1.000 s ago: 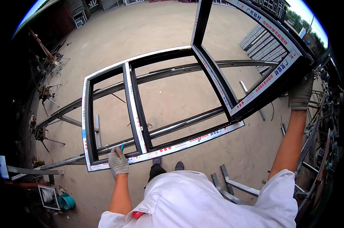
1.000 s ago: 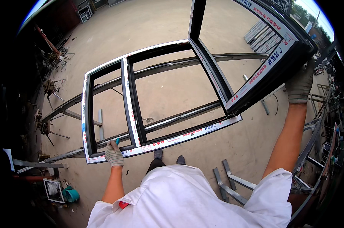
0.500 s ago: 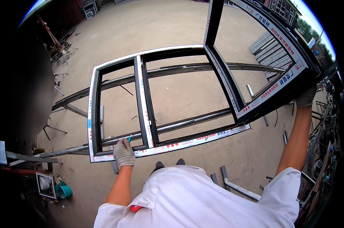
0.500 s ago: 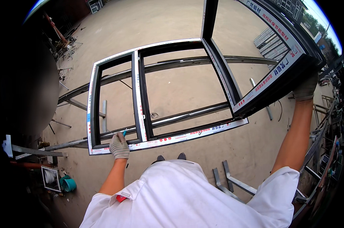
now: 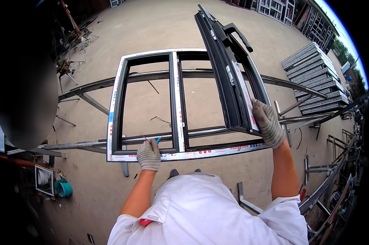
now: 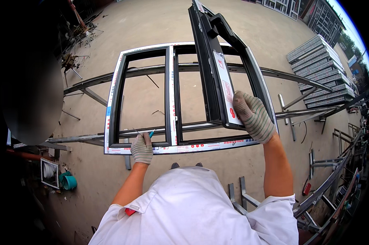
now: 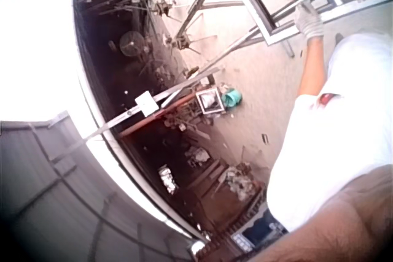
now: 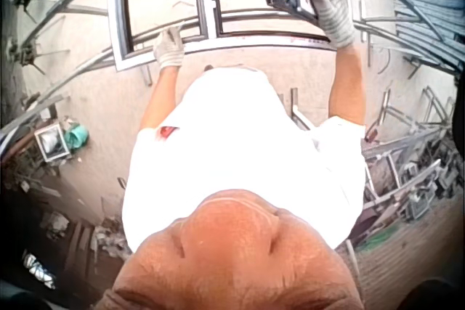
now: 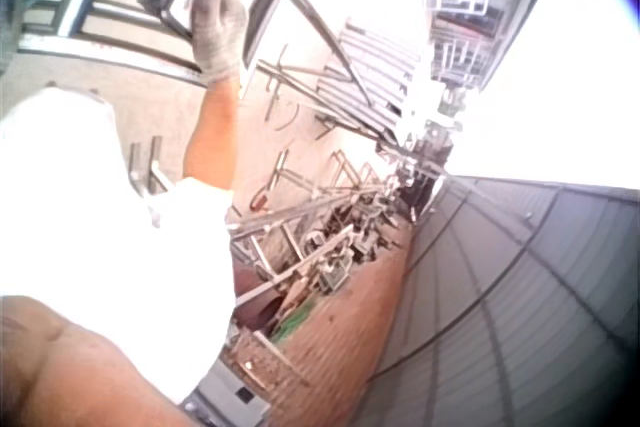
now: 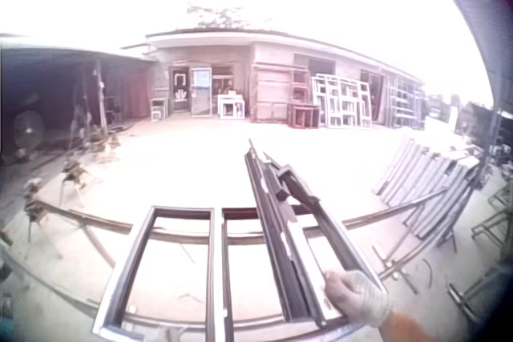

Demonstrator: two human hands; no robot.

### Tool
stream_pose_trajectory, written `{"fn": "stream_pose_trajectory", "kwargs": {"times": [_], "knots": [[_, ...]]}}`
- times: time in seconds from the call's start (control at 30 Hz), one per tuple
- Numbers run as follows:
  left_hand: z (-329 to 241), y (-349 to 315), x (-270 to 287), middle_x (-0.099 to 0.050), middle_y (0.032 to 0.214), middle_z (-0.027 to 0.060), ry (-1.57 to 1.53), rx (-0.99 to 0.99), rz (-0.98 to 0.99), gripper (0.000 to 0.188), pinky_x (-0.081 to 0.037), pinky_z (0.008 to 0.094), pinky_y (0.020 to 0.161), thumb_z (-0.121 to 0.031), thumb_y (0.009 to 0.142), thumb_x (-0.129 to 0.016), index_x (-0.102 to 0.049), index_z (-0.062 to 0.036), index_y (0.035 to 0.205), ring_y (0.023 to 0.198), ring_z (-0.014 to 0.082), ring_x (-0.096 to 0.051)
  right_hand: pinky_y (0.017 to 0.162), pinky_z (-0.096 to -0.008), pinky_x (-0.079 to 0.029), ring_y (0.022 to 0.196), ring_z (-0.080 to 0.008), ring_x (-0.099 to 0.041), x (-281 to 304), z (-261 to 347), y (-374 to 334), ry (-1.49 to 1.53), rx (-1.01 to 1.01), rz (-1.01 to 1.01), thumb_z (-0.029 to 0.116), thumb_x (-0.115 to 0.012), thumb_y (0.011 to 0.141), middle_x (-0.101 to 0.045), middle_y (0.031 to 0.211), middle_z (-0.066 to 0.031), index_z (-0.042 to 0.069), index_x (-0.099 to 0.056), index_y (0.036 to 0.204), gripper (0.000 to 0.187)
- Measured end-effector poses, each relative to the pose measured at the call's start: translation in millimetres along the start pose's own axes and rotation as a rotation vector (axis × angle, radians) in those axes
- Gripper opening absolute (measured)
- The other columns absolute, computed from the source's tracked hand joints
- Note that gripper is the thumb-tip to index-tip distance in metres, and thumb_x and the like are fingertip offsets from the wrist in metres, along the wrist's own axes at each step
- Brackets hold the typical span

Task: The person uses a screwdriver to tighten screws on a window frame, then lifts and inserts a window sash into the frame. They continue to secure the sash with screws.

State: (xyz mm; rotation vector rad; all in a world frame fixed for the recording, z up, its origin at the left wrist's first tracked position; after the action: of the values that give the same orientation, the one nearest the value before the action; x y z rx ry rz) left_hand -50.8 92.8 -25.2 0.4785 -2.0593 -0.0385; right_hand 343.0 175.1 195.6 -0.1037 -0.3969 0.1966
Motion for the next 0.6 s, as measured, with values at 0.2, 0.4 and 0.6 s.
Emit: {"fn": "stream_pose_trajectory", "kwargs": {"times": [0.2, 0.4, 0.6], "knots": [[32, 8, 18, -0.071, 0.088, 0.0187, -0.127, -0.007, 0.021, 0.028, -0.053, 0.0534, 0.079, -0.027, 0.108, -0.055, -0.07, -0.0063, 0.098, 0.086, 0.0418, -0.068, 0.085, -0.0473, -0.054, 0.09, -0.0434, -0.071, -127, -61, 31, -0.593, 0.033, 0.155, 0.062, -0.045, 0.108, -0.072, 0.088, -0.0257, 0.0, -0.072, 0.101, 0.068], [68, 19, 36, -0.07, 0.091, 0.0211, -0.137, -0.051, 0.077, 0.031, -0.053, 0.05, 0.082, -0.028, 0.11, -0.054, -0.071, -0.0038, 0.102, 0.089, 0.0415, -0.068, 0.089, -0.0511, -0.053, 0.093, -0.0433, -0.071, -182, -118, 49, -0.886, -0.014, 0.153, 0.058, -0.044, 0.108, -0.073, 0.089, -0.0248, 0.002, -0.072, 0.089, 0.065], [67, 22, 36, -0.071, 0.09, 0.0188, -0.077, -0.118, 0.082, 0.024, -0.053, 0.0517, 0.08, -0.023, 0.106, -0.058, -0.07, -0.0035, 0.1, 0.085, 0.0414, -0.068, 0.088, -0.0515, -0.054, 0.088, -0.0416, -0.071, -197, -134, 52, -0.966, 0.023, 0.135, 0.052, -0.048, 0.107, -0.073, 0.086, -0.0242, 0.004, -0.071, 0.086, 0.057]]}}
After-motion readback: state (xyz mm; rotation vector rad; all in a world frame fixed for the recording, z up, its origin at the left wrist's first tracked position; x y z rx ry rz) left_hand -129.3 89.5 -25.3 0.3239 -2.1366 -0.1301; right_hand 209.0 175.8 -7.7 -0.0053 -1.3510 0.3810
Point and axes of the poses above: each hand's wrist, its own y-axis towards the middle knuckle, its own x-axis out of the back of the hand, z = x × y, the point moved 9 cm from there along y, towards the middle knuckle
